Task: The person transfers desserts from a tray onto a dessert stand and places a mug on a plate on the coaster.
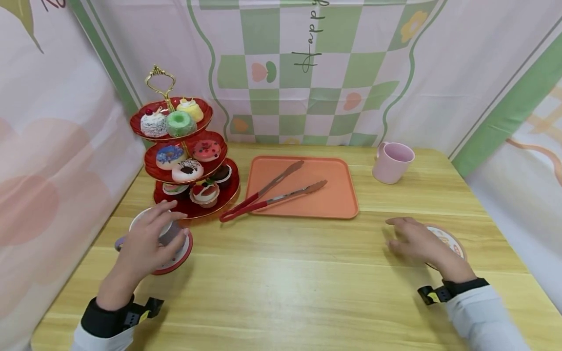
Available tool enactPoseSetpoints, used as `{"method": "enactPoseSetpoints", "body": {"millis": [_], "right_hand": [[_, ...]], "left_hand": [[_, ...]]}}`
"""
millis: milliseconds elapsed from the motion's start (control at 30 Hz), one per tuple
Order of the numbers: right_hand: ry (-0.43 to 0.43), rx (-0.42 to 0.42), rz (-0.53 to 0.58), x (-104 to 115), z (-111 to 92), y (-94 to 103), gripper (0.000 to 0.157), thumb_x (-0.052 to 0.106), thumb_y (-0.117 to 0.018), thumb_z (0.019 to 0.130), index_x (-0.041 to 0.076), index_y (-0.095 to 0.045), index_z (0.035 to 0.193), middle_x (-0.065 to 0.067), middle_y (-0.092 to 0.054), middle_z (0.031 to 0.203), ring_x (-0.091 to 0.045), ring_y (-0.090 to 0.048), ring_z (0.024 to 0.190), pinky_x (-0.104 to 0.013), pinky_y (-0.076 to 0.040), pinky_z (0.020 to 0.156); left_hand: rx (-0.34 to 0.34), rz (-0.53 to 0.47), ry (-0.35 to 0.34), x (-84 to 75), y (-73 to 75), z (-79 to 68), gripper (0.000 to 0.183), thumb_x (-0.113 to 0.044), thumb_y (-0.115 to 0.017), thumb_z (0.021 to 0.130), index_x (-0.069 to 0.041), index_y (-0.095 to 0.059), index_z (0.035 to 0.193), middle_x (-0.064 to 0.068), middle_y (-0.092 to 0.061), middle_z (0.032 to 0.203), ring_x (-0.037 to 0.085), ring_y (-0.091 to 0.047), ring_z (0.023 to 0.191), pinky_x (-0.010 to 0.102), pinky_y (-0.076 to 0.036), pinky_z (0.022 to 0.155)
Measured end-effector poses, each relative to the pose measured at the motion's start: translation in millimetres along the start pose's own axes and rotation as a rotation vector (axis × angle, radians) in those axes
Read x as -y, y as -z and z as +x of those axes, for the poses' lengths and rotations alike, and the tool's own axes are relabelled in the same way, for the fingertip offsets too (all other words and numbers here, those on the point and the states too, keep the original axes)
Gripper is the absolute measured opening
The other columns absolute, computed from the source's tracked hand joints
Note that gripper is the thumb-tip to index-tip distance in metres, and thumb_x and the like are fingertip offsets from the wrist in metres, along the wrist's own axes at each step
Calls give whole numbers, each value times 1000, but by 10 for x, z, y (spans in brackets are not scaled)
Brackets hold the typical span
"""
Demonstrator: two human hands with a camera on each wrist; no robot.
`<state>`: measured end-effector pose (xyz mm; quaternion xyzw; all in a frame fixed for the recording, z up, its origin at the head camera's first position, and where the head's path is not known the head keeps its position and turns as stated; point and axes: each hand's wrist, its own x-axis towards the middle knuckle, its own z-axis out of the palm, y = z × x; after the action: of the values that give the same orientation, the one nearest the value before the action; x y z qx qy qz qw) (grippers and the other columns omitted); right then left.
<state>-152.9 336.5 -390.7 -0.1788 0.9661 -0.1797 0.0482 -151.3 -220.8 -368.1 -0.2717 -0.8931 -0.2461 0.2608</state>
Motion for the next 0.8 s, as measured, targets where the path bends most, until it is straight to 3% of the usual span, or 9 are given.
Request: {"method": "enactPoseSetpoints", "body": {"millis": [167,400,600,800], "right_hand": [[-61,30,-19,-229,-73,80,52,13,-69,83,-17,-47,119,-28,-57,102,-42,-52,91,-54,-42,74],[-178,77,1,-558,-197,143,55,10,-69,79,-22,-44,116,-20,-60,84,-30,-52,71,-42,-42,61],[-322,133,-12,-778,-316,222,67,20,-73,75,-23,-41,115,-41,-49,103,-50,-50,90,-52,-42,69],[-371,148,14,-892,-388,253,69,23,-74,76,-24,-40,114,-42,-47,104,-48,-49,88,-50,-42,69]], "left_hand": [[82,-8,-64,-29,-114,45,31,-15,-74,69,-6,-67,98,17,-57,119,34,-50,113,55,-43,83],[153,48,-75,-121,-236,48,29,-22,-75,72,-7,-68,96,17,-60,114,37,-51,110,62,-33,86],[173,2,-92,-194,-300,47,30,-22,-76,72,-8,-69,98,14,-61,112,36,-51,111,62,-31,90],[221,-45,-129,-195,-395,19,31,-21,-76,73,-9,-68,100,13,-62,112,32,-55,107,52,-42,86]]}}
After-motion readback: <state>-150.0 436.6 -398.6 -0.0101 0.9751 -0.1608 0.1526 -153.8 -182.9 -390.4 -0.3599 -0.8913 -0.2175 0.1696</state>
